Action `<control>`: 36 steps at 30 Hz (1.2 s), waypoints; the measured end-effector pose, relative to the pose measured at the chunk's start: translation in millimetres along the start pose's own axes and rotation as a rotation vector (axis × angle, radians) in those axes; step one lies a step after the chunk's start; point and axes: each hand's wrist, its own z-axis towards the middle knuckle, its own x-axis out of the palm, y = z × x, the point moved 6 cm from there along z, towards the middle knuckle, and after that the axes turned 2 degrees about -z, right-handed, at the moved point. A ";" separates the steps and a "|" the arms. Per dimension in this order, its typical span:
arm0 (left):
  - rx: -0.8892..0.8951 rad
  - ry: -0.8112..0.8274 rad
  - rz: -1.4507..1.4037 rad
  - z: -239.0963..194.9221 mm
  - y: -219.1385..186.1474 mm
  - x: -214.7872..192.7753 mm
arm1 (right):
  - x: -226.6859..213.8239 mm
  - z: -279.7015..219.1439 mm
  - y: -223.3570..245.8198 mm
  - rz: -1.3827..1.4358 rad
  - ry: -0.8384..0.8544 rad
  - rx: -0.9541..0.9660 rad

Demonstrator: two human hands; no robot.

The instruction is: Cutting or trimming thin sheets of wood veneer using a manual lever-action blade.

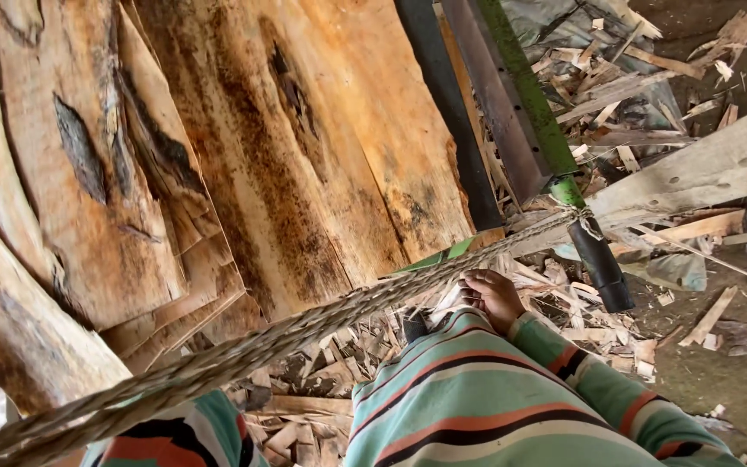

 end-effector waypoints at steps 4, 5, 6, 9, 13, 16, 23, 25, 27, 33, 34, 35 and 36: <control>0.043 -0.014 -0.058 0.1 -1.6 -7.3 | -15.1 8.3 -8.4 0.038 -0.012 -0.008; 0.049 -0.017 -0.073 -0.4 -1.6 1.0 | -20.5 7.4 -13.9 0.043 -0.015 -0.004; 0.063 -0.024 -0.095 4.7 -1.4 13.5 | -22.4 11.3 -11.2 0.069 0.012 -0.037; 0.093 -0.033 -0.163 11.3 -3.2 37.7 | -34.5 12.9 -8.0 0.098 0.025 -0.074; 0.139 -0.064 -0.261 18.8 -12.0 55.2 | -31.5 7.1 11.0 0.043 -0.002 -0.059; 0.160 -0.102 -0.324 9.5 -22.1 55.5 | -52.3 10.5 4.2 0.011 0.045 -0.098; 0.255 -0.307 -0.474 -17.7 -58.8 55.0 | -61.4 19.6 25.4 -0.095 0.021 -0.104; 0.293 -0.376 -0.514 -25.7 -72.8 54.3 | -65.2 30.7 20.8 -0.081 0.037 -0.147; 0.340 -0.435 -0.561 -24.2 -93.6 68.8 | -50.7 41.7 32.3 -0.110 0.050 -0.173; -0.938 -0.424 -0.682 -44.7 5.2 134.6 | 0.9 54.1 52.4 -0.146 -0.061 -0.384; -1.094 -0.311 -0.851 -50.3 41.6 149.0 | 8.9 50.3 60.1 -0.118 -0.104 -0.440; -1.091 -0.323 -0.864 -39.1 56.6 152.0 | 5.9 61.5 60.4 -0.132 -0.094 -0.440; -1.017 -0.291 -0.933 -25.9 68.5 155.2 | 0.5 71.6 58.6 -0.130 -0.116 -0.423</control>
